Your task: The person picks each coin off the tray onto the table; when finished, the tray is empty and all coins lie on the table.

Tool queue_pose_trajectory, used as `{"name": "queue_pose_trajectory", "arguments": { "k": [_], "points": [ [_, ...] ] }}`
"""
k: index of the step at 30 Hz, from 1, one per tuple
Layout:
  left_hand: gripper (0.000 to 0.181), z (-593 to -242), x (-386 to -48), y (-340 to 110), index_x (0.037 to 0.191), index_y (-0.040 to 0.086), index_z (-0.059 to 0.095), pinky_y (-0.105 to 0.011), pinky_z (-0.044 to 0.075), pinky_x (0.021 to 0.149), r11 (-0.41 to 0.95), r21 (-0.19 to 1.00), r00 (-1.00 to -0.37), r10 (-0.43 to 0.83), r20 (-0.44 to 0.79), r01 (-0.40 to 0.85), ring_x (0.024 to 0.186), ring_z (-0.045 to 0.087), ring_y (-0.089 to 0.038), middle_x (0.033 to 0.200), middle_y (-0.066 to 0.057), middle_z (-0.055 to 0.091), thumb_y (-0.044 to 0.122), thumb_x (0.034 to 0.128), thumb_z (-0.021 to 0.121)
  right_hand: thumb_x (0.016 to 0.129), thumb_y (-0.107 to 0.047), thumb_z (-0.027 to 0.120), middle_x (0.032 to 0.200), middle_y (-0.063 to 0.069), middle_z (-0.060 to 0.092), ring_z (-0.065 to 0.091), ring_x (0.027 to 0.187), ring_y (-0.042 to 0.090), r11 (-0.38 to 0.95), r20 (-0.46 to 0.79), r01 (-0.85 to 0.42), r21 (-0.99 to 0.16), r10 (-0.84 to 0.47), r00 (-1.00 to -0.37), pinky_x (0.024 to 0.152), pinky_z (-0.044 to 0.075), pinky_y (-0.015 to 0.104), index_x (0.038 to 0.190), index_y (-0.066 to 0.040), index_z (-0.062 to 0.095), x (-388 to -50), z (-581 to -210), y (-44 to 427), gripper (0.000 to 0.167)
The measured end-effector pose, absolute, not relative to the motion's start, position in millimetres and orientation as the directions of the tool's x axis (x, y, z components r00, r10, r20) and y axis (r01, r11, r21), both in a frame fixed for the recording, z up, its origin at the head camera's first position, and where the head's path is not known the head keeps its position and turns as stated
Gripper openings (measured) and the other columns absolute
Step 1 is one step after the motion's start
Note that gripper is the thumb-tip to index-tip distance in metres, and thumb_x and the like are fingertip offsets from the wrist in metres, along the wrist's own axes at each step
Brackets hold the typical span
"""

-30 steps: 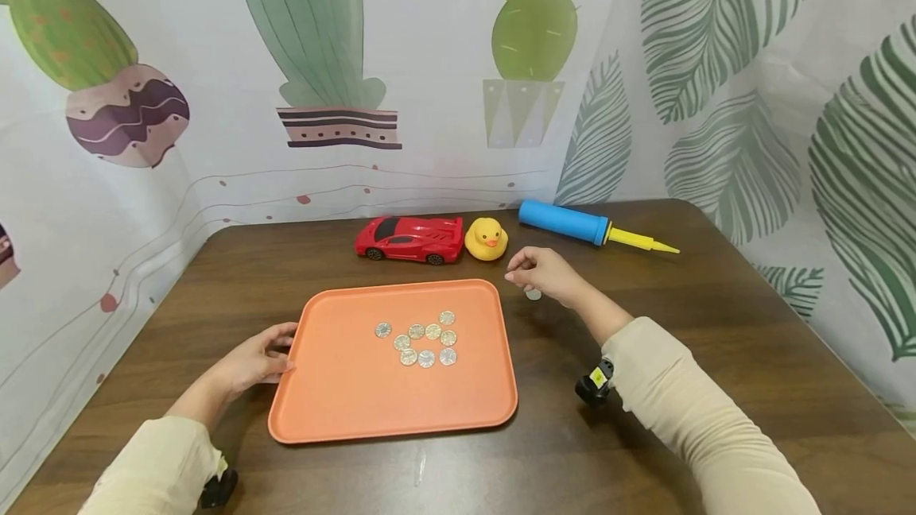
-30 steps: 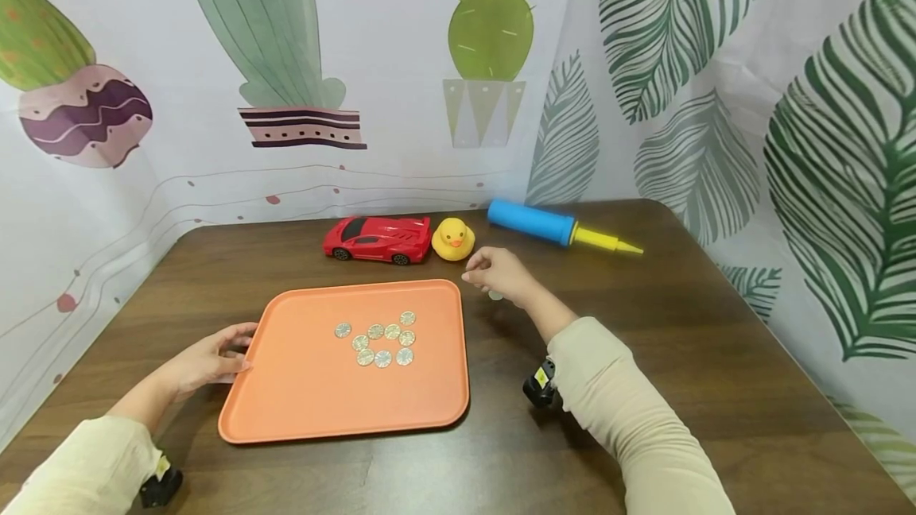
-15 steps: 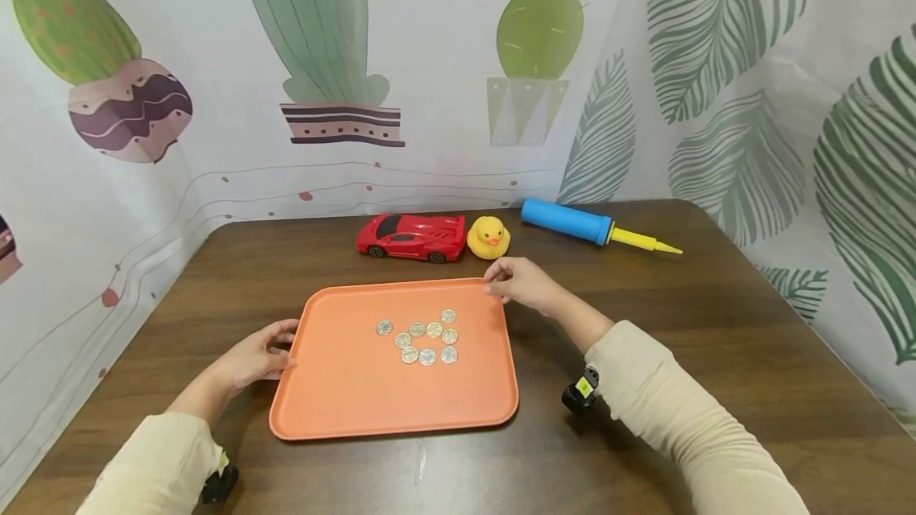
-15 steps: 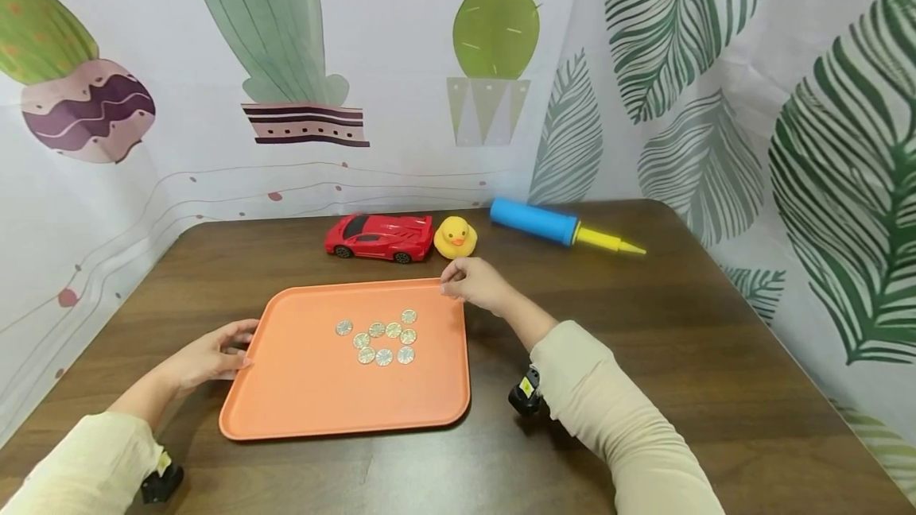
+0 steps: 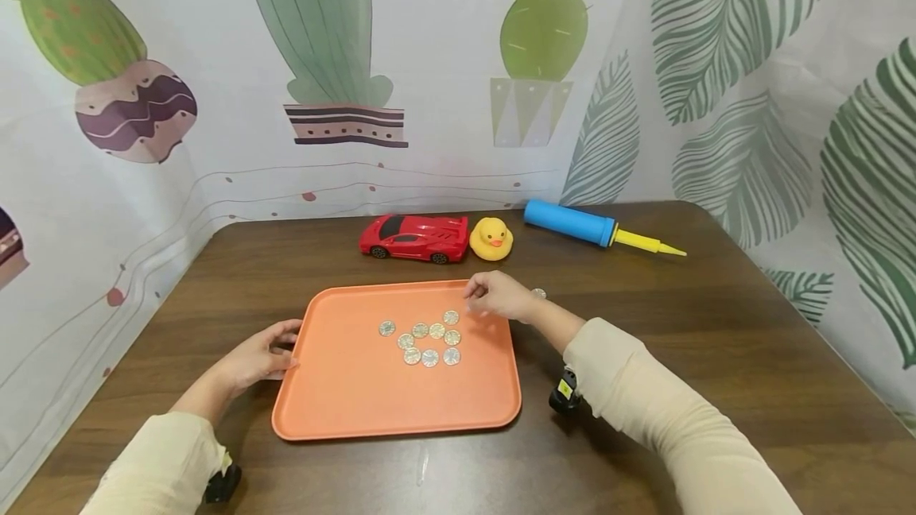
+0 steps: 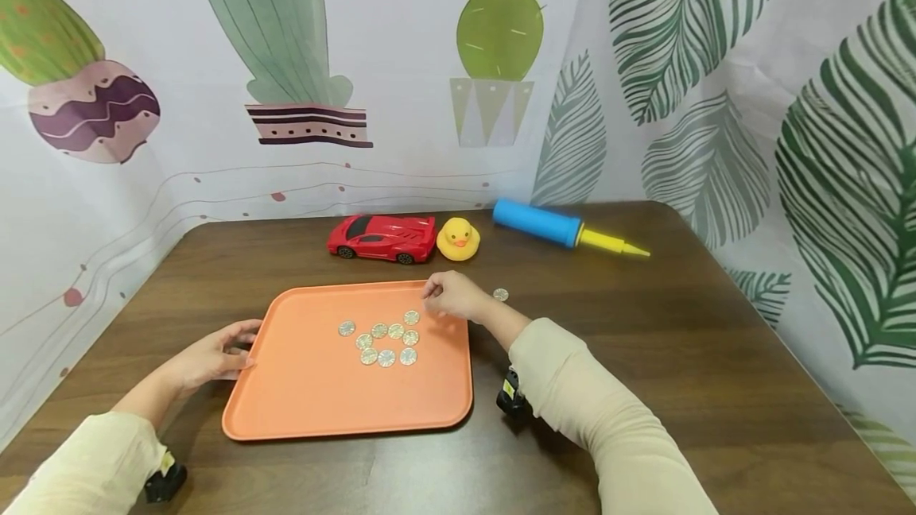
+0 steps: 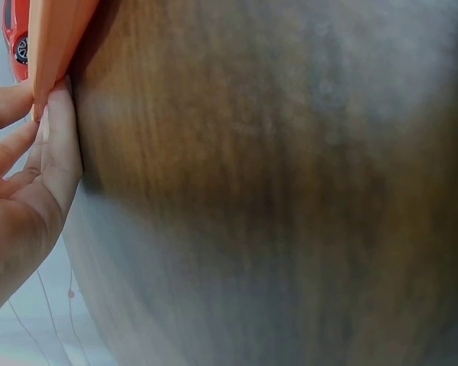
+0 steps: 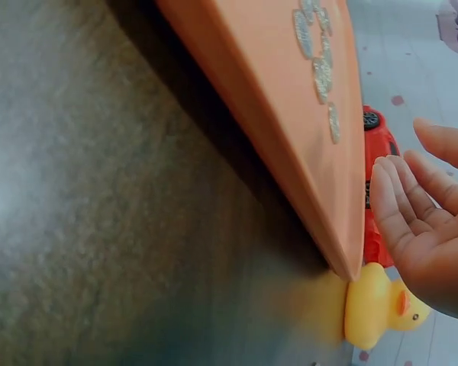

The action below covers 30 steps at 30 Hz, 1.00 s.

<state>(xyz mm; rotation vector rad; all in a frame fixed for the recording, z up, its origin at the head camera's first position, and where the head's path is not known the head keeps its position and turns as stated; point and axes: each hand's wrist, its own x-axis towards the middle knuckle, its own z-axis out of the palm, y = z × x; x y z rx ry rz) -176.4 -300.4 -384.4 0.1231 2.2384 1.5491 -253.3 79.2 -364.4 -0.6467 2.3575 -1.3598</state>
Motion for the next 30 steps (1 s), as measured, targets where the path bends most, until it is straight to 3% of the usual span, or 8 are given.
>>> {"name": "queue_pose_trajectory", "arguments": {
  "k": [6,15,23,30],
  "points": [
    [0.063,-384.2,-175.0,-298.4,0.130,-0.012,0.013,-0.038,0.048,0.072,0.374,0.915,-0.913,0.304,-0.273,-0.149,0.088,0.051,-0.023,0.116,-0.032,0.026,-0.008,0.0794,0.050,0.073,0.000,0.062,0.079,0.006,0.056,0.052,0.068,0.013,0.481,-0.115,-0.220,-0.849,-0.573,-0.811,0.060,0.047,0.026,0.095,0.006,0.056,-260.4,-374.8,73.0,0.023],
    [0.062,-382.8,-172.9,-296.7,0.130,-0.012,0.014,-0.039,0.048,0.071,0.368,0.918,-0.916,0.299,-0.269,-0.149,0.086,0.051,-0.023,0.115,-0.032,0.027,-0.010,0.0794,0.049,0.071,-0.001,0.066,0.082,0.006,0.059,0.054,0.076,0.013,0.543,-0.104,-0.329,-0.773,-0.620,-0.778,0.066,0.044,0.021,0.089,0.003,0.060,-262.7,-376.9,64.6,0.020],
    [0.062,-383.3,-173.2,-297.9,0.130,-0.012,0.013,-0.038,0.048,0.071,0.379,0.914,-0.915,0.298,-0.271,-0.147,0.087,0.051,-0.023,0.116,-0.033,0.026,-0.009,0.0797,0.049,0.069,-0.003,0.068,0.074,-0.001,0.058,0.051,0.070,0.008,0.625,-0.072,-0.428,-0.653,-0.613,-0.786,0.063,0.042,0.018,0.086,-0.003,0.062,-264.2,-380.9,54.8,0.018],
    [0.062,-382.9,-173.4,-296.9,0.130,-0.012,0.012,-0.038,0.048,0.072,0.383,0.912,-0.916,0.294,-0.274,-0.150,0.087,0.051,-0.023,0.116,-0.032,0.026,-0.009,0.0797,0.049,0.069,-0.005,0.069,0.070,-0.002,0.052,0.046,0.066,0.010,0.670,-0.101,-0.408,-0.620,-0.583,-0.806,0.061,0.039,0.019,0.084,-0.005,0.060,-264.1,-383.7,50.8,0.017]
  ]
}}
